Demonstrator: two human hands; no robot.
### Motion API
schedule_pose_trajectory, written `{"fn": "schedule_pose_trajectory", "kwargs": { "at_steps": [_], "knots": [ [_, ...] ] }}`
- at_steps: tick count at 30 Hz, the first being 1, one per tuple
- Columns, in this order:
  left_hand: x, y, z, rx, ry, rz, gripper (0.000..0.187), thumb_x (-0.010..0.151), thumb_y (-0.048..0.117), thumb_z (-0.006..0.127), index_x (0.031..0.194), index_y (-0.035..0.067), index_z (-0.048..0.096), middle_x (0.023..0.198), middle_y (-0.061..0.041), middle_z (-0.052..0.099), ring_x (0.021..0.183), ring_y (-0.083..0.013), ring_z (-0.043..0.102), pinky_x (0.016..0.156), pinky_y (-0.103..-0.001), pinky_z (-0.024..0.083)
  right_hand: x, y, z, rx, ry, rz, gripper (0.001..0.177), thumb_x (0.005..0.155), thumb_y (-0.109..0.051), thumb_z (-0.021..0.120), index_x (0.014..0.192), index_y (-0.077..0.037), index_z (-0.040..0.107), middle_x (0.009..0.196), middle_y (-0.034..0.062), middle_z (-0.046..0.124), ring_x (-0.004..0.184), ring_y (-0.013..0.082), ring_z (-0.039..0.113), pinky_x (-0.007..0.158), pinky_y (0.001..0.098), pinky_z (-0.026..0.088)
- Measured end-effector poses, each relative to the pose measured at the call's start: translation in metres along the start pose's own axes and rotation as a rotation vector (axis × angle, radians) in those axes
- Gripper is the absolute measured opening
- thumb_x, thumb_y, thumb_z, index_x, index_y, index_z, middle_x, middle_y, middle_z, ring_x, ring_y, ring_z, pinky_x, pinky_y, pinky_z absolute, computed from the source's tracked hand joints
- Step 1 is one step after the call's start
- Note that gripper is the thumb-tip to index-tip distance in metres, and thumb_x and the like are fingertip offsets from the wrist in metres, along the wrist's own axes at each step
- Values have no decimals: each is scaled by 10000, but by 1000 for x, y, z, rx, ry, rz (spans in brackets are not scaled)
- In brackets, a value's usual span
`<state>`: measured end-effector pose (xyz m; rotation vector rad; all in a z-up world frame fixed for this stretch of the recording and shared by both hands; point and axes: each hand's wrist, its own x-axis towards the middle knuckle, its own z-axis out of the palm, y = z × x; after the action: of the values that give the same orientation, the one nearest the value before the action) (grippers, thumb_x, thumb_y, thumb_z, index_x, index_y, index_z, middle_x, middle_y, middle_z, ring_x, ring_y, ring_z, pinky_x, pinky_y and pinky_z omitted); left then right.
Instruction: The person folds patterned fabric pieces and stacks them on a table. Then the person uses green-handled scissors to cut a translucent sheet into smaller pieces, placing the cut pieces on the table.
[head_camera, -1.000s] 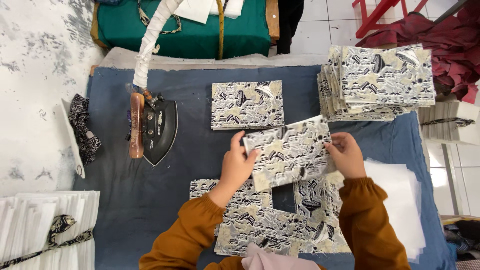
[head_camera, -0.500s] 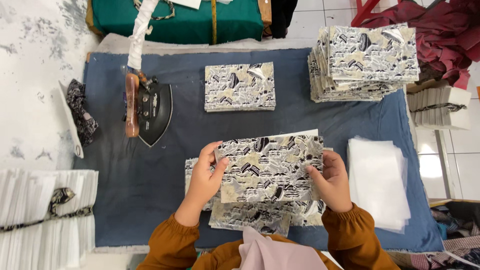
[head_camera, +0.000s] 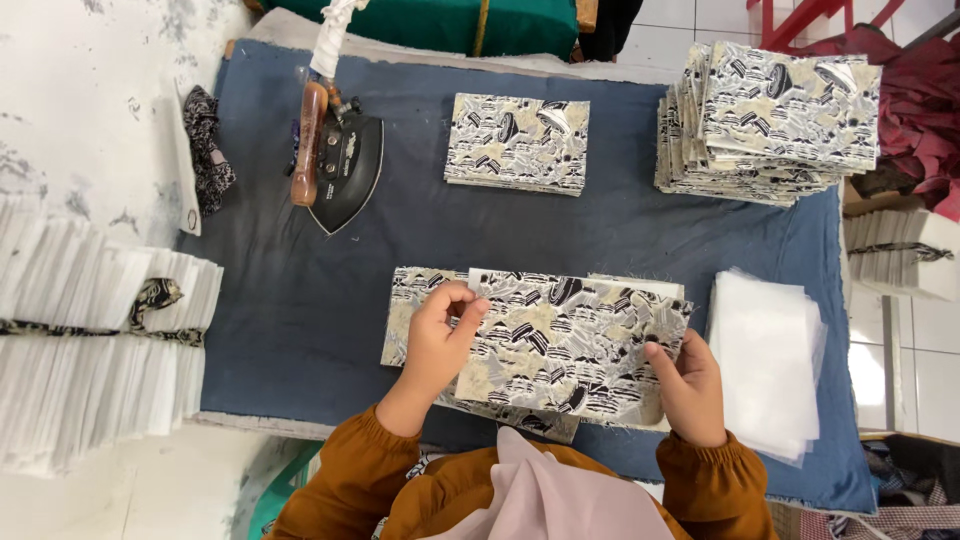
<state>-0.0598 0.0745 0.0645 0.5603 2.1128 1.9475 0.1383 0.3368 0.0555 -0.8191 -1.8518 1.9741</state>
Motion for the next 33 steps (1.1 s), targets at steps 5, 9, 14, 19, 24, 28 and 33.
{"fn": "schedule_pose_trajectory", "kwargs": {
  "at_steps": [5,9,14,19,24,28,33],
  "knots": [
    [-8,-1,-1,-85,-6,-62,147,980,90,726,943,18,604,857,11,586,746,-44,505,664,-213,442,-6,-1,-1,-14,86,56,181,1004,-128,612,1125,-4,667,1036,27,715,904,69,619,802,233,497],
    [-13,-6,-6,-218,-14,-147,147,970,57,707,905,30,578,884,21,586,725,-17,478,625,-193,413,-10,7,-1,-50,113,11,240,1042,-136,690,862,-22,580,823,-40,585,752,24,465,643,213,384],
    [-13,-9,-9,-306,-13,-153,153,959,9,699,890,34,565,890,10,608,729,-6,490,624,-180,414,-10,13,1,-9,131,32,256,984,-137,708,799,-78,542,752,-84,534,681,0,424,581,196,331],
    [-11,-12,-10,-301,-7,-145,161,946,-7,707,880,38,567,881,9,618,723,-7,494,628,-179,416,-13,12,3,-16,133,37,235,957,-132,731,804,-85,559,718,-86,522,646,2,410,554,199,317],
    [-13,-16,-11,-313,-1,-147,168,953,-21,709,881,38,569,864,19,587,727,-6,477,633,-180,402,-14,12,7,-6,176,57,243,953,-148,733,800,-95,553,707,-96,514,632,-2,399,543,196,303],
    [-14,-17,-11,-305,15,-150,164,941,-21,708,878,43,571,855,24,590,720,-4,484,629,-181,411,-14,10,10,-28,193,47,275,959,-127,759,821,-87,524,720,-81,477,628,7,375,536,194,282],
    [-8,-16,-7,-349,100,-197,175,893,-14,718,952,58,570,869,30,594,756,-21,550,678,-179,466,-4,15,19,187,172,68,267,851,-60,713,1026,-139,527,859,21,713,736,55,645,638,196,520]
  ]
}}
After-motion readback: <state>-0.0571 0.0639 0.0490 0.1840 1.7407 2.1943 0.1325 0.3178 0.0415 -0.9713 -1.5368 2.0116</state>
